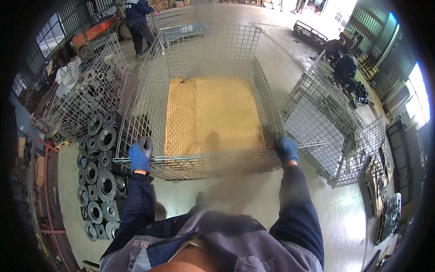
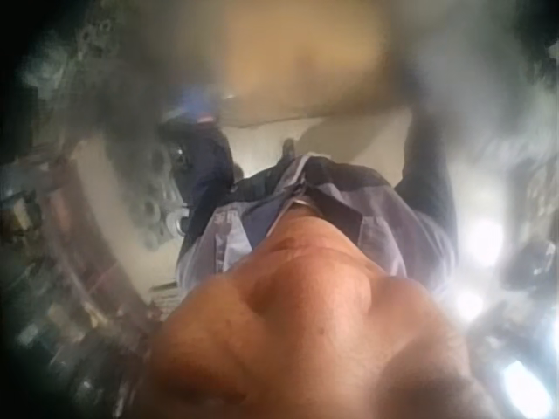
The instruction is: The person pushes a large metal wire cage across a warehouse floor and then outside into a yard. They maintain a steady grip on the cage's front edge with both hands while walking forward.
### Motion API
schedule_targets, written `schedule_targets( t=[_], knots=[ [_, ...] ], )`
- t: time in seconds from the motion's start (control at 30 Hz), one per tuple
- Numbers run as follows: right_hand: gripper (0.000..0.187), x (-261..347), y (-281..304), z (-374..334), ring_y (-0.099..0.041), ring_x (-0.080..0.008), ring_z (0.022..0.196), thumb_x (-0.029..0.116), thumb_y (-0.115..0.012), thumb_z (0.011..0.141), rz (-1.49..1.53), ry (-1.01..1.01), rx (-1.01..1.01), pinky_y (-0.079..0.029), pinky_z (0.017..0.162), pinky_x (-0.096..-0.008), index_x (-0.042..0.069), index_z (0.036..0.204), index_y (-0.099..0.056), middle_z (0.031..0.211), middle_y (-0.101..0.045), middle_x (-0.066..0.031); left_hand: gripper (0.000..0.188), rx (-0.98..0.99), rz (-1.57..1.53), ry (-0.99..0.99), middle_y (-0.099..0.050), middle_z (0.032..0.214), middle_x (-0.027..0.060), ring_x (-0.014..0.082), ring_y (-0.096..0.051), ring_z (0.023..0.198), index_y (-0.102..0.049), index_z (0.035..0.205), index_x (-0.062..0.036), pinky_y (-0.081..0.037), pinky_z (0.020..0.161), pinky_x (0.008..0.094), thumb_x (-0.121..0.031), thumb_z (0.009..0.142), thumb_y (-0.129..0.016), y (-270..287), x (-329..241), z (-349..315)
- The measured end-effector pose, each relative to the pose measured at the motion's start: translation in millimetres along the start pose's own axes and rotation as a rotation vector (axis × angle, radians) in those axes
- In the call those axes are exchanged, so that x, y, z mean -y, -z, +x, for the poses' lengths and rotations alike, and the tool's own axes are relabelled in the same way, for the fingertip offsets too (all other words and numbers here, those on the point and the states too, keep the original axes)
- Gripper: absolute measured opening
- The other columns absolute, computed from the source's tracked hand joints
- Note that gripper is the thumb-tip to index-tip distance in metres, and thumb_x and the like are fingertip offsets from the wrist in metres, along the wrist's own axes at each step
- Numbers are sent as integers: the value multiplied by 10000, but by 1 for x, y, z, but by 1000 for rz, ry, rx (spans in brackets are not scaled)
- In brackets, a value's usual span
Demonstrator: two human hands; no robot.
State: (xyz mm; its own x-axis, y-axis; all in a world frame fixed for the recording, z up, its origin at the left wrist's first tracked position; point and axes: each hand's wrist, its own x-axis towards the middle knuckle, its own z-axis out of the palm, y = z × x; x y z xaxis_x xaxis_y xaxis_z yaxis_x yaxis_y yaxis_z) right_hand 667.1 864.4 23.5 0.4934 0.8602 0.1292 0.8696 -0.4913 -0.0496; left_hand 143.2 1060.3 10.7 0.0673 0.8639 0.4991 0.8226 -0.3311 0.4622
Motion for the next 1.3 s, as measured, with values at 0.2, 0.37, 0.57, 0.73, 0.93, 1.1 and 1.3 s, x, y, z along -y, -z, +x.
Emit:
schedule_targets(
  t=[0.2, 0.37, 0.57, 0.73, 0.93, 1.1, 1.3],
  knots=[
    [468, 23, 0, 81, -651, -460, 893, 426, -470, 970, 57, -57, 72, -481, 802, -546, 46, 876, -727, 900, -692, -247, 214, 15, -3, -44, -656, 732, 222, 408, -666, 685, -688, 826, -83, -524, 604, 479, -273, 907, -634, -52, 4, 84],
    [483, 33, -14, 144, -648, -465, 885, 440, -487, 965, 111, 0, -52, -479, 787, -552, 33, 846, -720, 851, -675, -268, 226, -20, -45, -104, -659, 709, 210, 397, -667, 656, -667, 797, -85, -519, 597, 481, -275, 912, -625, -98, 11, 155],
    [483, 38, -38, 229, -644, -479, 853, 450, -503, 954, 86, -42, -54, -478, 754, -557, 33, 831, -712, 842, -673, -271, 245, 64, -9, -71, -664, 718, 210, 407, -670, 677, -683, 821, -84, -520, 625, 511, -295, 917, -602, -144, 9, 237],
    [422, 42, -54, 294, -634, -478, 829, 404, -541, 953, 110, -7, -124, -466, 747, -558, 39, 826, -710, 795, -657, -275, 280, 117, -13, -48, -660, 716, 218, 424, -664, 697, -688, 768, -67, -524, 640, 506, -298, 904, -611, -185, 6, 306],
    [409, 56, -65, 372, -653, -453, 813, 393, -563, 936, 115, -88, -109, -481, 742, -531, 47, 775, -712, 777, -663, -259, 277, 127, -15, -73, -665, 736, 217, 415, -663, 689, -682, 775, -57, -517, 634, 487, -289, 910, -613, -237, 6, 386],
    [430, 75, -65, 436, -653, -445, 777, 414, -592, 916, 131, -82, -206, -480, 718, -526, 40, 728, -688, 732, -648, -247, 254, 78, -81, -103, -670, 742, 209, 410, -662, 694, -681, 792, -63, -516, 637, 483, -278, 910, -617, -285, 6, 451],
    [461, 93, -63, 513, -645, -446, 759, 411, -553, 934, 110, -115, -204, -465, 708, -531, 29, 703, -670, 713, -642, -250, 268, 110, -69, -117, -676, 730, 184, 393, -666, 690, -664, 773, -62, -515, 646, 486, -285, 911, -614, -348, 3, 535]
  ],
)
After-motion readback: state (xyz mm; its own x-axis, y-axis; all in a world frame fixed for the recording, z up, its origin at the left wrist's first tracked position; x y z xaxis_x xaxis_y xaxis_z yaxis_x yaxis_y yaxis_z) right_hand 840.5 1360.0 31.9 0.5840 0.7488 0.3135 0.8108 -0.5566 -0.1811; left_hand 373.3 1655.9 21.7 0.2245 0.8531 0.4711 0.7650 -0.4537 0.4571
